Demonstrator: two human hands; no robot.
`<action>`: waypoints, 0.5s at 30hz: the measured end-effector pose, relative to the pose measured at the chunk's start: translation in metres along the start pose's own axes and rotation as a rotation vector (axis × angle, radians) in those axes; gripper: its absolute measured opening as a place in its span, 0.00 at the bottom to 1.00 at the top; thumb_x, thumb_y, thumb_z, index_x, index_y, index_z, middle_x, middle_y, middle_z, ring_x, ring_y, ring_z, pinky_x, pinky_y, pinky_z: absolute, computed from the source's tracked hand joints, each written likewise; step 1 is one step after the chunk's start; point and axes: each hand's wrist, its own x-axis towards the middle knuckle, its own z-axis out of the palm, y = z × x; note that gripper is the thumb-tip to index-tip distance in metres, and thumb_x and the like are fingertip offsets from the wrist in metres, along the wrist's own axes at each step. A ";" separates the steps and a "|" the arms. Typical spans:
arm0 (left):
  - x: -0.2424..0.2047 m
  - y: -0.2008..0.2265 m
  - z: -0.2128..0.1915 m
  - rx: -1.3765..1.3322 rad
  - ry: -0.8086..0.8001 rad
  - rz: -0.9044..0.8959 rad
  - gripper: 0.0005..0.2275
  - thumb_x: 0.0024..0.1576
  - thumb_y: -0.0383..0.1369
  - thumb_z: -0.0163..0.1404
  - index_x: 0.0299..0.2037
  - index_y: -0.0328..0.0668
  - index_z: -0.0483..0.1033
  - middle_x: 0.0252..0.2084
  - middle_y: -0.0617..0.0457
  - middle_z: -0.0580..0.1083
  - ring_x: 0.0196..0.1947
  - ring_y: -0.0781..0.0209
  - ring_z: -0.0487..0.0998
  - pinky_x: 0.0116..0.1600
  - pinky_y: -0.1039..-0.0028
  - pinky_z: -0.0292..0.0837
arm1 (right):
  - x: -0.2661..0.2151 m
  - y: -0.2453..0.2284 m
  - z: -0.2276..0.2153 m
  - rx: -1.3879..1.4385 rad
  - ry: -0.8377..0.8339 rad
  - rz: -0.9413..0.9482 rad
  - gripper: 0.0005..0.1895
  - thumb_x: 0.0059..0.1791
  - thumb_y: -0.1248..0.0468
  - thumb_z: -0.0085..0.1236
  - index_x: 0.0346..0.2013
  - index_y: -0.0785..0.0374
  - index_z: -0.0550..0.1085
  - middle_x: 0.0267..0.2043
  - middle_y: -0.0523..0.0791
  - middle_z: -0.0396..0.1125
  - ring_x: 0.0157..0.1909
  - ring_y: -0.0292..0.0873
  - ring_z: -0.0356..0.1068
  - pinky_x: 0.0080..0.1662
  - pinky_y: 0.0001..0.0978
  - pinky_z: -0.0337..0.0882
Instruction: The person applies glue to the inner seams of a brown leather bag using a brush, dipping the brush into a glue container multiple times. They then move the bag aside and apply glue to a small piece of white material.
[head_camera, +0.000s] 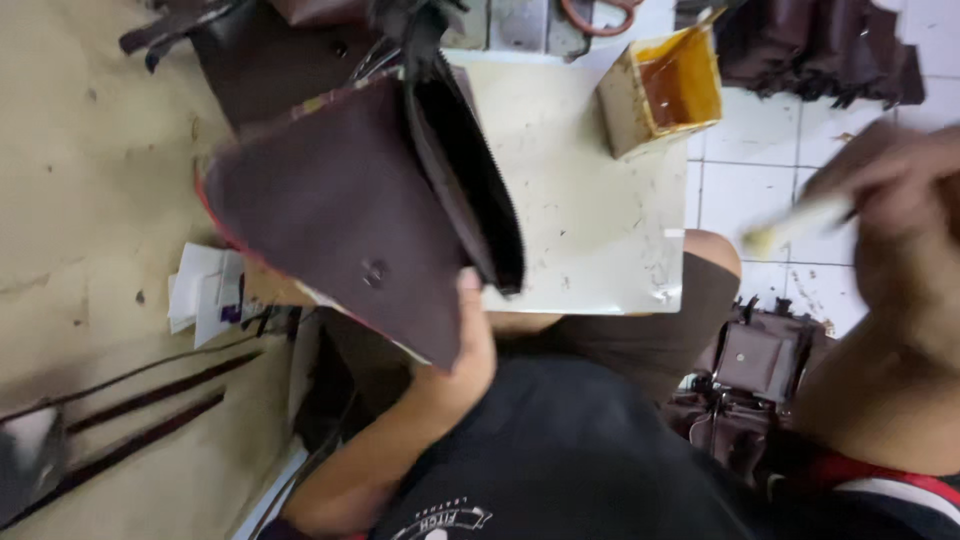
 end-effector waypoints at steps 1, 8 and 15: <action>-0.014 -0.018 0.000 -0.012 0.012 0.004 0.11 0.56 0.25 0.66 0.46 0.25 0.81 0.39 0.34 0.80 0.34 0.42 0.84 0.49 0.55 0.81 | 0.006 -0.005 -0.004 -0.013 0.010 -0.007 0.27 0.58 0.36 0.43 0.34 0.55 0.71 0.33 0.43 0.70 0.32 0.34 0.71 0.32 0.19 0.66; 0.043 -0.068 -0.002 -0.581 -0.222 -0.476 0.15 0.67 0.34 0.48 0.29 0.35 0.64 0.26 0.51 0.66 0.27 0.56 0.68 0.34 0.65 0.61 | 0.083 0.026 0.006 -0.785 -0.036 -0.212 0.03 0.68 0.71 0.57 0.51 0.67 0.77 0.48 0.51 0.71 0.47 0.53 0.64 0.49 0.42 0.63; 0.038 -0.077 0.011 -1.162 -0.284 -0.564 0.18 0.68 0.33 0.43 0.63 0.29 0.68 0.66 0.41 0.70 0.70 0.47 0.70 0.75 0.62 0.66 | 0.113 0.092 0.038 -1.235 -0.131 -0.425 0.06 0.59 0.55 0.61 0.42 0.52 0.77 0.39 0.38 0.69 0.37 0.47 0.56 0.39 0.39 0.59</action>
